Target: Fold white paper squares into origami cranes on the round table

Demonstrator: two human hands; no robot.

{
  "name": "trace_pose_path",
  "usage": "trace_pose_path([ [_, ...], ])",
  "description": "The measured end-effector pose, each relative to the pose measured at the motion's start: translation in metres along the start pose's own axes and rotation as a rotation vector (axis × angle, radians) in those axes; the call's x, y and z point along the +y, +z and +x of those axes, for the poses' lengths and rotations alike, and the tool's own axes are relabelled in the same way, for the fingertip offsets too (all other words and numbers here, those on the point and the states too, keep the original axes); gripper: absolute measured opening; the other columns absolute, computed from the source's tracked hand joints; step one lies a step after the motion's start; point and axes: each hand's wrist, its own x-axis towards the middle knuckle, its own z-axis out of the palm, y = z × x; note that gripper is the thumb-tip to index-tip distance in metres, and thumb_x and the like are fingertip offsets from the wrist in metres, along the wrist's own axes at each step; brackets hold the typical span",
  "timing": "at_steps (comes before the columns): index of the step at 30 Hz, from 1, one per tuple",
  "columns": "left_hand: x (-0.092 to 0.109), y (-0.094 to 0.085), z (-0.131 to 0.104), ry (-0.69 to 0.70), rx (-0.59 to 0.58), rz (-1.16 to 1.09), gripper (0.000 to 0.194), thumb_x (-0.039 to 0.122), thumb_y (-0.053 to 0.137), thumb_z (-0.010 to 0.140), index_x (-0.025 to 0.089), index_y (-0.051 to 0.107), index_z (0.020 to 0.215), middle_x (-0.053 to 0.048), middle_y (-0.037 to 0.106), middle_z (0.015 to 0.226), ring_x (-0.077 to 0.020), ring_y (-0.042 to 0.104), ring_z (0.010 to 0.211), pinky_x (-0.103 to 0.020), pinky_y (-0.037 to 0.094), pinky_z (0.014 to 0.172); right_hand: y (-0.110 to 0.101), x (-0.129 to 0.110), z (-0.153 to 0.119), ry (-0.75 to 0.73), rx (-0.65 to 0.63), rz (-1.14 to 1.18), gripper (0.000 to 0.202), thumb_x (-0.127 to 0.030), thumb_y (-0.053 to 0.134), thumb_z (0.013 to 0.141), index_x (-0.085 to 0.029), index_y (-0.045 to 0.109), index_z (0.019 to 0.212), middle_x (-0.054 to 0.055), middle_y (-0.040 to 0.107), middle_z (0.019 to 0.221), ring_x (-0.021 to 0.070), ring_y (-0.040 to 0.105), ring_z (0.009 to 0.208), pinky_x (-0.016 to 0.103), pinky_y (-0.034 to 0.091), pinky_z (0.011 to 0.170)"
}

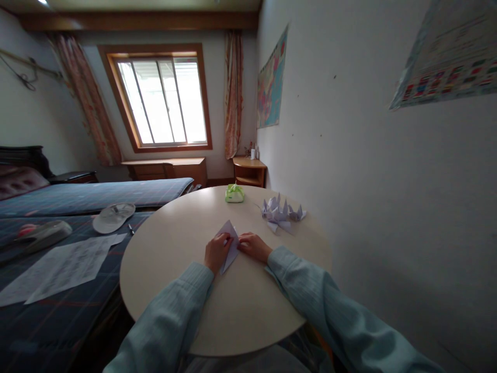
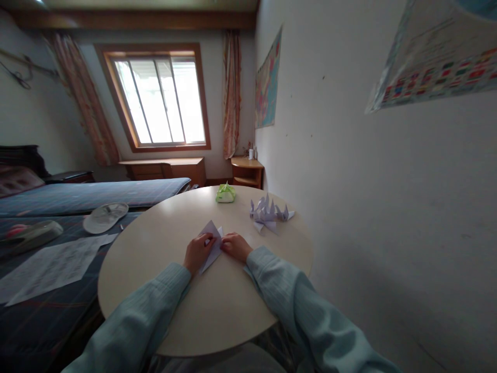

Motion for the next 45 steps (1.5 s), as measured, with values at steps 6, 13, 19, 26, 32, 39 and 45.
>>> trace_pose_path([
  [6, 0.0, 0.0, 0.0, 0.005, 0.022, -0.065, 0.018, 0.031, 0.044, 0.078, 0.022, 0.058, 0.083, -0.001, 0.062, 0.081, -0.011, 0.054, 0.066, -0.021, 0.037, 0.061, 0.001, 0.001, 0.0, 0.066, 0.034, -0.002, 0.013, -0.021, 0.053, 0.071, -0.023, 0.065, 0.072, 0.0, 0.065, 0.079, 0.014, 0.055, 0.081, 0.026, 0.04, 0.078],
  [13, 0.0, 0.0, 0.001, 0.007, 0.039, -0.07, 0.016, 0.03, 0.044, 0.077, 0.021, 0.057, 0.081, 0.0, 0.061, 0.079, -0.0103, 0.053, 0.063, -0.021, 0.036, 0.059, -0.001, -0.002, 0.0, 0.076, 0.009, 0.002, 0.013, -0.018, 0.053, 0.07, -0.02, 0.065, 0.069, 0.001, 0.064, 0.075, 0.0128, 0.055, 0.077, 0.024, 0.039, 0.076],
  [19, 0.002, -0.001, 0.0, 0.117, 0.114, -0.115, 0.013, 0.027, 0.046, 0.077, 0.02, 0.055, 0.082, 0.0, 0.058, 0.077, -0.0097, 0.051, 0.064, -0.02, 0.038, 0.061, -0.003, -0.003, -0.002, 0.058, 0.0, 0.013, 0.011, -0.019, 0.053, 0.07, -0.019, 0.063, 0.066, 0.001, 0.062, 0.073, 0.0124, 0.053, 0.077, 0.023, 0.038, 0.075],
  [26, 0.004, -0.005, 0.001, 0.279, 0.291, -0.095, 0.014, 0.027, 0.048, 0.076, 0.018, 0.058, 0.074, -0.002, 0.055, 0.073, -0.0132, 0.049, 0.073, -0.024, 0.04, 0.067, -0.002, -0.004, -0.002, 0.046, -0.016, -0.004, 0.01, -0.018, 0.053, 0.071, -0.019, 0.063, 0.069, 0.001, 0.061, 0.073, 0.0125, 0.052, 0.077, 0.024, 0.037, 0.076],
  [32, 0.004, -0.012, 0.002, 0.278, 0.484, -0.038, 0.015, 0.028, 0.05, 0.075, 0.02, 0.061, 0.082, -0.004, 0.051, 0.078, -0.0146, 0.047, 0.074, -0.029, 0.04, 0.07, -0.004, -0.008, -0.003, 0.021, -0.019, 0.01, 0.012, -0.015, 0.052, 0.071, -0.02, 0.063, 0.07, 0.001, 0.062, 0.076, 0.0126, 0.052, 0.081, 0.024, 0.037, 0.078],
  [39, 0.004, -0.01, 0.004, 0.304, 0.423, -0.199, 0.02, 0.026, 0.049, 0.076, 0.021, 0.055, 0.094, -0.005, 0.054, 0.1, -0.0162, 0.049, 0.094, -0.033, 0.04, 0.083, -0.005, -0.011, -0.004, -0.008, -0.022, 0.002, 0.012, -0.015, 0.052, 0.072, -0.02, 0.062, 0.068, 0.001, 0.062, 0.074, 0.0126, 0.052, 0.081, 0.024, 0.038, 0.077],
  [45, 0.008, -0.006, 0.004, 0.154, 0.329, -0.414, 0.022, 0.028, 0.049, 0.075, 0.02, 0.052, 0.095, -0.003, 0.062, 0.087, -0.012, 0.057, 0.078, -0.024, 0.046, 0.07, -0.004, -0.01, -0.004, -0.009, -0.022, -0.004, 0.013, -0.015, 0.051, 0.072, -0.02, 0.062, 0.066, 0.001, 0.061, 0.071, 0.0124, 0.052, 0.08, 0.023, 0.038, 0.076],
])
